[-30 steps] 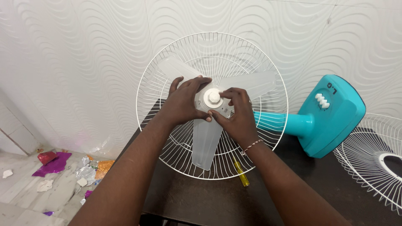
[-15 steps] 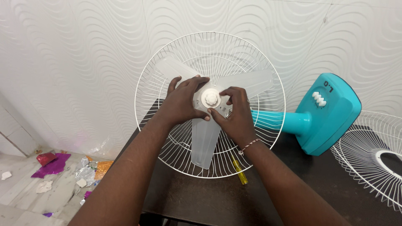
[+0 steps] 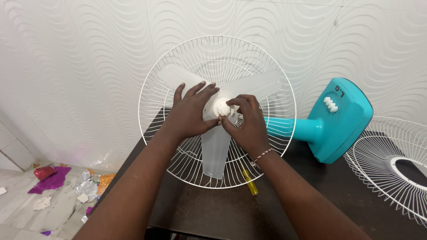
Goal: The person disassembles a teal table fan by removing the front grille, unscrewing the blade hub, detaching the fan blades, and removing the rear hub and grille. A yellow screwdriver is used to loosen the central hub nut. The fan is left partially disassembled on a dark table.
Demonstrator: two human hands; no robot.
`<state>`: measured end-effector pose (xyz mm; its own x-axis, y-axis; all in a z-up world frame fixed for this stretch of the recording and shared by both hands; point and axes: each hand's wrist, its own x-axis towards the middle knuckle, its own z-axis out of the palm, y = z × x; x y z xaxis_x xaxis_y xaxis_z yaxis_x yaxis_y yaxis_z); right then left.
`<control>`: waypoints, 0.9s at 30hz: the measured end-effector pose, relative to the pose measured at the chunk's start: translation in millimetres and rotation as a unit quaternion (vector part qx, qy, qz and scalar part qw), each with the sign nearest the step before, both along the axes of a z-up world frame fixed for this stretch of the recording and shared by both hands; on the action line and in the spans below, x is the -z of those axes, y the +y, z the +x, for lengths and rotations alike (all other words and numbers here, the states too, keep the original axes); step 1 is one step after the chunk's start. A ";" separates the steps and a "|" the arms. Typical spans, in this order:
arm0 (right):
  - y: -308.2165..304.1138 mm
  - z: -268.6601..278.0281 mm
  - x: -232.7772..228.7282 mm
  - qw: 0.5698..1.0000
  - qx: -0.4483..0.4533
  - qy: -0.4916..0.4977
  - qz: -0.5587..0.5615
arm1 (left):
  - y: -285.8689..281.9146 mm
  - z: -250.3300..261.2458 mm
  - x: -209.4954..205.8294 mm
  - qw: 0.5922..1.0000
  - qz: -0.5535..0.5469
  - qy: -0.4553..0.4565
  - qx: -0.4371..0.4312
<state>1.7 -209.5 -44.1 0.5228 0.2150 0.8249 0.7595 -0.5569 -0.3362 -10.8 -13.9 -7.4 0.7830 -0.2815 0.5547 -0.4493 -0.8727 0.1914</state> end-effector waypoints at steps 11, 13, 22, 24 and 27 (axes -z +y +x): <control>-42.6 -20.9 -6.2 0.997 -0.006 -0.058 0.048 | -38.9 -10.9 21.7 0.988 0.002 -0.154 0.008; -57.6 -26.0 -4.6 0.995 0.025 -0.071 0.065 | -49.7 -12.8 24.9 0.984 0.001 -0.176 0.004; -136.2 -52.4 7.9 0.973 0.163 -0.154 0.046 | -84.8 -14.2 35.8 0.987 -0.015 -0.162 0.003; -154.3 -56.7 15.8 0.972 0.173 -0.125 0.098 | -85.6 -14.1 37.6 0.988 -0.014 -0.151 0.000; -185.2 -61.1 30.4 0.957 0.218 -0.126 0.142 | -86.0 -14.0 40.0 0.990 0.002 -0.143 -0.003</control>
